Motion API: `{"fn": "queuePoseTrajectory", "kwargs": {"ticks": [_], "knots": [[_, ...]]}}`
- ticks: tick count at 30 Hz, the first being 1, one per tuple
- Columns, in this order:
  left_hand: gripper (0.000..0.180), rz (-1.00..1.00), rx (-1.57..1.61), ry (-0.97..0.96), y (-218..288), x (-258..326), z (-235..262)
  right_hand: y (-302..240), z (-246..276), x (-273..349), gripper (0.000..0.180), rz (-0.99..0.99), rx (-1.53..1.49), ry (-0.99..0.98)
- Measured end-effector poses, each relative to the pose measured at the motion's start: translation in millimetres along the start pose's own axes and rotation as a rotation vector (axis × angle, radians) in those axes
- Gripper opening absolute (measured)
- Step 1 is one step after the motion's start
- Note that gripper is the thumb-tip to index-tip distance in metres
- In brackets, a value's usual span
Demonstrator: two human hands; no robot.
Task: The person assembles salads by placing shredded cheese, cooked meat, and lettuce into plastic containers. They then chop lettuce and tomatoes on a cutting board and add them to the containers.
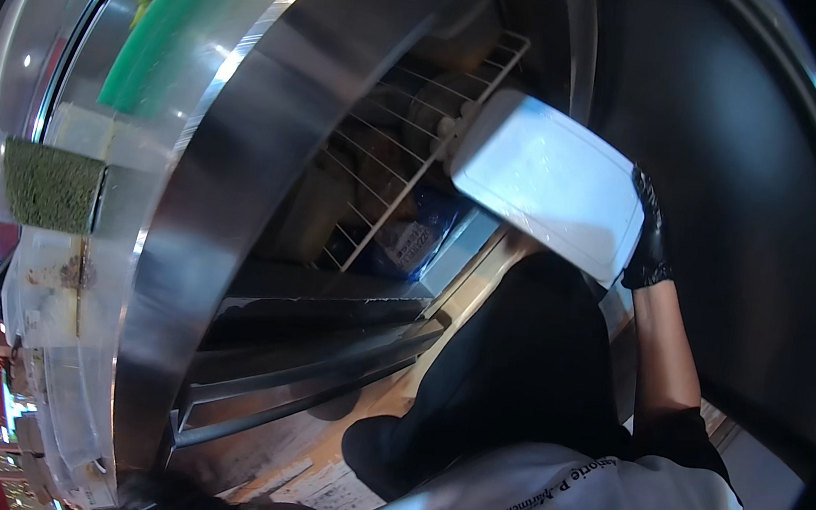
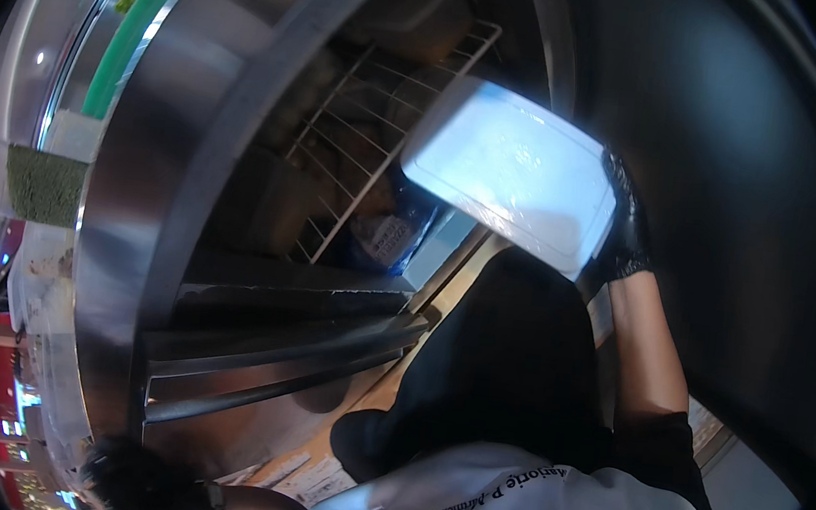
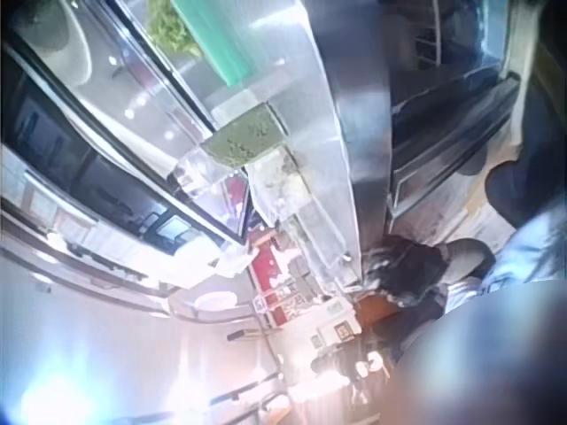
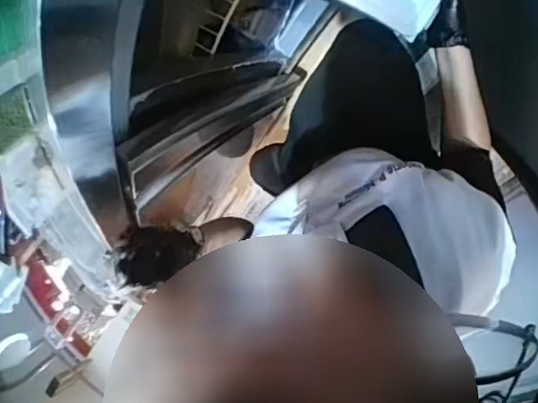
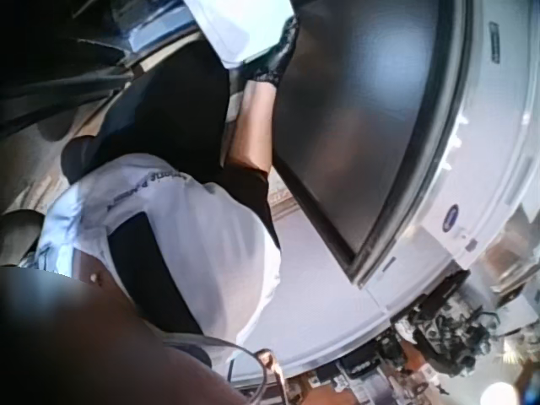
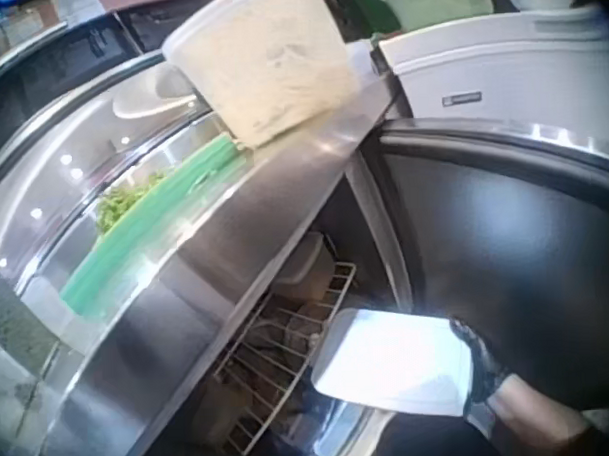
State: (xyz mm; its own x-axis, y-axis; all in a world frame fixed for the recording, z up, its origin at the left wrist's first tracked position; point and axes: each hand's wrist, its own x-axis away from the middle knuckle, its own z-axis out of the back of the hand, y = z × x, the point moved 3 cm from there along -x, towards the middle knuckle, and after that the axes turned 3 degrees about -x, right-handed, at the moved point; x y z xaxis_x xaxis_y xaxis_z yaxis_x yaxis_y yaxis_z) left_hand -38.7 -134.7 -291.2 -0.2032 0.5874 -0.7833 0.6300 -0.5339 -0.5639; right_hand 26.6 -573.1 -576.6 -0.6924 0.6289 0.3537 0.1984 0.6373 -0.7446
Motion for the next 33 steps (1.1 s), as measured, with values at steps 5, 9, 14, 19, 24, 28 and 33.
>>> {"fn": "queuePoseTrajectory", "kwargs": {"ticks": [5, 9, 14, 19, 24, 28, 33], "knots": [[0.033, 0.147, 0.428, -0.100, -26.8, -14.3, -49.1, 11.9, 7.0, 3.4, 0.048, 0.015, -0.326, -0.182], [0.038, -0.009, 0.648, -0.056, -31.7, -21.1, -84.4, 18.3, 11.0, -7.8, 0.045, 0.086, -0.478, -0.179], [0.035, 0.312, 0.752, -0.189, -33.1, -7.8, -86.6, 20.1, -5.6, -26.9, 0.041, 0.573, 0.159, -0.223], [0.028, 0.302, 0.890, -0.296, -25.9, -22.2, -88.6, 14.6, -26.8, -31.0, 0.039, 0.483, -0.089, -0.185], [0.028, 0.327, 0.867, -0.343, -33.0, -15.8, -95.4, -6.5, -66.4, -21.8, 0.038, 0.600, -0.113, -0.296], [0.035, 0.315, 0.878, -0.394, -25.7, -29.0, -95.7, -6.7, -128.1, -25.5, 0.039, 0.515, -0.153, -0.391], [0.036, 0.508, 1.097, -0.430, -14.1, -29.2, -80.1, 19.3, -243.4, -67.8, 0.040, 0.556, 0.192, -0.448]]}}
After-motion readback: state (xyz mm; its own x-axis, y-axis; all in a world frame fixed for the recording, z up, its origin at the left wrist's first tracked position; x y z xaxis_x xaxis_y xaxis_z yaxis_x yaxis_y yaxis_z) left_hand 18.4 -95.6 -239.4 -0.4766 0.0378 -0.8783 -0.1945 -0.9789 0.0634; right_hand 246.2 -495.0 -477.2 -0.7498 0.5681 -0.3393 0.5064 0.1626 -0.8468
